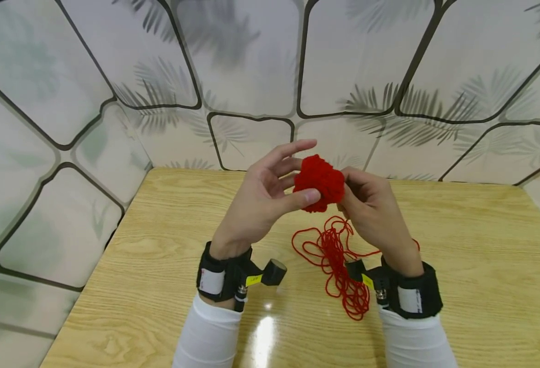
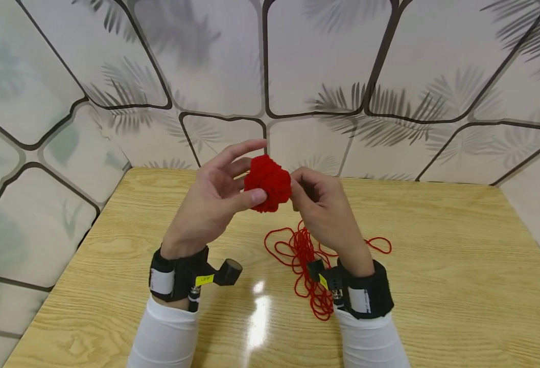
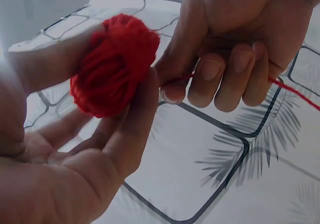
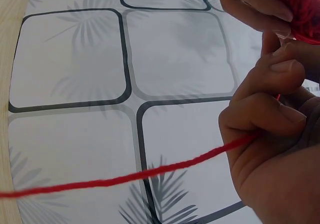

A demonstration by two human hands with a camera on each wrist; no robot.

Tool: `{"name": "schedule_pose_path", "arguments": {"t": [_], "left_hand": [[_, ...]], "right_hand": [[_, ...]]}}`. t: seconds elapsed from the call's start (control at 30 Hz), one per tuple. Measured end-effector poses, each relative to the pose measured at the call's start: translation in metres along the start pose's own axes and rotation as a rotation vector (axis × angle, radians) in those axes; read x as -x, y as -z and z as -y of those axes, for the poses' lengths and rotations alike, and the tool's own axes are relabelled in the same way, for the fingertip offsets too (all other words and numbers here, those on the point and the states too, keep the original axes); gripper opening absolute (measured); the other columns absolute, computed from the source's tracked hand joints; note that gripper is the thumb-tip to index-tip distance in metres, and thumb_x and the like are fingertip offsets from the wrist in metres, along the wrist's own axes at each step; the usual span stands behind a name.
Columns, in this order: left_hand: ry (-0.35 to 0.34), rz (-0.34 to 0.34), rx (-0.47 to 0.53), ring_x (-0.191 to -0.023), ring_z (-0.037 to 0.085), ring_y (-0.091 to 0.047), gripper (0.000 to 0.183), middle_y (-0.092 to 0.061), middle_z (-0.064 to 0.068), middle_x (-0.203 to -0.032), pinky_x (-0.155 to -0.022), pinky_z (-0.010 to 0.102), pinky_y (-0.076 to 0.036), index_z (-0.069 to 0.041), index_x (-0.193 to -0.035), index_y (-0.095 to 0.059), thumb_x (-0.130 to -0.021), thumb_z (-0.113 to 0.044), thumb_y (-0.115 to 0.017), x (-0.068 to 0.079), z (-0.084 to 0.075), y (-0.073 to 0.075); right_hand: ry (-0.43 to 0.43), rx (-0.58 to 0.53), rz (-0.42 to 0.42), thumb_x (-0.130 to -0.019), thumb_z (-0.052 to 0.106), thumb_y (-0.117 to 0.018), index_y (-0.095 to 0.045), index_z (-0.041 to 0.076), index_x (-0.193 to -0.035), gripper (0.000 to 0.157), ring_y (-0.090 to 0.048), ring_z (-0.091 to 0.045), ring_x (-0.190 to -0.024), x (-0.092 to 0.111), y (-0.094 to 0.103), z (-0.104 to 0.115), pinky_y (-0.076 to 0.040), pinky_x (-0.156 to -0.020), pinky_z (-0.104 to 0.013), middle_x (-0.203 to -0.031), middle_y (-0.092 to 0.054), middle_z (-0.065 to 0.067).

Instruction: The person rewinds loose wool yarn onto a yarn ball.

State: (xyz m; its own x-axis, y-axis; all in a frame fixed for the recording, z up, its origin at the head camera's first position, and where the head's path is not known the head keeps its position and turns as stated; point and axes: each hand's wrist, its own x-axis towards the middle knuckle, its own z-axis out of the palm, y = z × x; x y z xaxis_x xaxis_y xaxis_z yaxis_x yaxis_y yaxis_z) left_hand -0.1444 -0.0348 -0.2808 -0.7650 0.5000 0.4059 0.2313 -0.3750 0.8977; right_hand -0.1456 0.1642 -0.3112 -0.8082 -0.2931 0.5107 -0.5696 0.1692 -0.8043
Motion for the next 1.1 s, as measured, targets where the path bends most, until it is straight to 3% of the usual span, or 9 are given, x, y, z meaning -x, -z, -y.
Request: {"name": "schedule_pose_path", "arguments": {"t": [0.2,0.33,0.6,0.9,1.1], "left_hand": [[-0.004,-0.064,0.151,-0.109,0.035,-0.054,0.058,-0.052,0.021,-0.122,-0.088,0.046,-0.044,-0.005,-0.134,-0.038,-0.083,-0.011,-0.065,-0.005,0.011,0.002],[-0.04,-0.119,0.206,-0.113,0.033,-0.05,0.056,-0.046,0.022,-0.126,-0.094,0.045,-0.04,-0.002,-0.134,-0.04,-0.083,-0.007,-0.063,-0.007,0.014,-0.002],[-0.063,-0.266,0.191,-0.112,0.029,-0.05,0.037,-0.053,0.019,-0.121,-0.097,0.043,-0.038,0.003,-0.122,-0.049,-0.086,-0.003,-0.058,-0.012,0.017,-0.009],[-0.019,-0.375,0.237,-0.109,0.03,-0.054,0.034,-0.056,0.021,-0.117,-0.097,0.04,-0.038,0.001,-0.115,-0.046,-0.085,-0.004,-0.06,-0.012,0.014,-0.006],[-0.067,-0.455,0.142,-0.105,0.03,-0.056,0.036,-0.057,0.021,-0.113,-0.094,0.04,-0.041,0.0,-0.112,-0.046,-0.082,-0.006,-0.064,-0.012,0.015,-0.006]], "right_hand": [[-0.018,-0.003,-0.001,-0.093,0.01,-0.05,-0.063,0.008,-0.103,0.017,-0.04,-0.017,-0.054,-0.001,-0.005,0.001,-0.033,-0.044,-0.032,-0.065,-0.047,-0.007],[-0.019,-0.003,0.024,-0.094,0.011,-0.049,-0.061,0.009,-0.094,0.012,-0.039,-0.017,-0.053,-0.002,-0.008,0.0,-0.032,-0.044,-0.032,-0.063,-0.044,-0.005],[-0.057,0.066,0.088,-0.095,0.018,-0.048,-0.062,0.011,-0.091,0.016,-0.041,-0.017,-0.055,-0.003,-0.01,0.001,-0.034,-0.047,-0.033,-0.065,-0.047,-0.003],[-0.059,0.139,0.042,-0.096,0.019,-0.047,-0.062,0.013,-0.09,0.017,-0.04,-0.015,-0.053,0.0,-0.004,0.002,-0.032,-0.045,-0.032,-0.065,-0.045,-0.002],[-0.081,0.159,0.04,-0.096,0.022,-0.048,-0.061,0.015,-0.089,0.017,-0.04,-0.016,-0.053,0.0,-0.003,0.003,-0.033,-0.045,-0.031,-0.065,-0.046,-0.002]]}}
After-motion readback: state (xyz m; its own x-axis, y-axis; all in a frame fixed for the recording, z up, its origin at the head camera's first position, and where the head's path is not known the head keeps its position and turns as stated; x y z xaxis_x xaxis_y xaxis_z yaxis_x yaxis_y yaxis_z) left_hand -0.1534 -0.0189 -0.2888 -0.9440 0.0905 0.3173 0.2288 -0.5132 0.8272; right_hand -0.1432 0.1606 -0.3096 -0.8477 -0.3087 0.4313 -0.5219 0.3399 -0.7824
